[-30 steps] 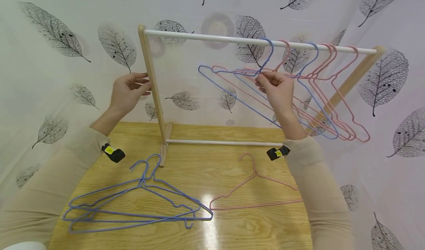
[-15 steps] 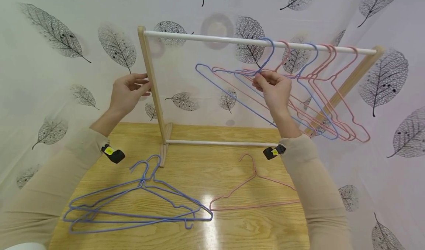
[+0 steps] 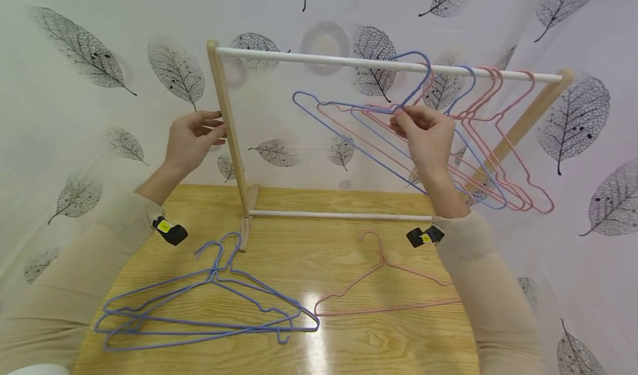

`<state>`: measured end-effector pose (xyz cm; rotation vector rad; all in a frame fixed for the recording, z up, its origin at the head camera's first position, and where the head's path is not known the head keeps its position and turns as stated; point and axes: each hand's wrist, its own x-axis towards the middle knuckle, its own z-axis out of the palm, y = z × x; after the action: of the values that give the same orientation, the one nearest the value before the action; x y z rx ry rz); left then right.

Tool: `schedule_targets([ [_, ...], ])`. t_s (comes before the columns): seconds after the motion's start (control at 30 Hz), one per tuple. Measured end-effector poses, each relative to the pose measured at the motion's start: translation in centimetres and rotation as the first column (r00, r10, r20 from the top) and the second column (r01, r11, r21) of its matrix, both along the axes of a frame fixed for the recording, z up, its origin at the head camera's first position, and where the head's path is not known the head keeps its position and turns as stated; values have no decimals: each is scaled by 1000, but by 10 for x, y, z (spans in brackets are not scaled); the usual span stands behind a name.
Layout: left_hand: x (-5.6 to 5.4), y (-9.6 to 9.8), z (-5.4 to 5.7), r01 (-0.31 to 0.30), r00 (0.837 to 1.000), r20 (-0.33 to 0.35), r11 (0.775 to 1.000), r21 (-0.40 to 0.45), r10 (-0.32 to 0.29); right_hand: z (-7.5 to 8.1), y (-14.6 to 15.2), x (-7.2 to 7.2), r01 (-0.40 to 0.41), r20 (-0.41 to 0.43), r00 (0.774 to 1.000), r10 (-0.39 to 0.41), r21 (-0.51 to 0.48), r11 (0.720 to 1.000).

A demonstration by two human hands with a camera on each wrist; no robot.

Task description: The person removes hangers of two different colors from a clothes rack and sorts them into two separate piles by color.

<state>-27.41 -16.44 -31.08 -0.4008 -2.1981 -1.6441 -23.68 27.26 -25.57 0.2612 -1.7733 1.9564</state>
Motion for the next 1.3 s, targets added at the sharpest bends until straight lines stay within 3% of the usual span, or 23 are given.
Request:
schedule_targets([
  [0.33,1,4,-1,2,1000,-2,1000,-12,-2,-2,7,25,-32,-68,997,32,-2,999],
  [0.6,0,3,-1,1,1000,-7,1000,-8,-1,-14,8,49,-43,-14,999,45,96,994],
  [0.97,0,4,1,5,1000,1,1000,-1,-5,-54,-4,66,-149,71,988,136,224,963],
  [1.3,0,2,1,-2,1000,6,1000,15,2,-97,-28,75,-263,244,949,200,262,929],
])
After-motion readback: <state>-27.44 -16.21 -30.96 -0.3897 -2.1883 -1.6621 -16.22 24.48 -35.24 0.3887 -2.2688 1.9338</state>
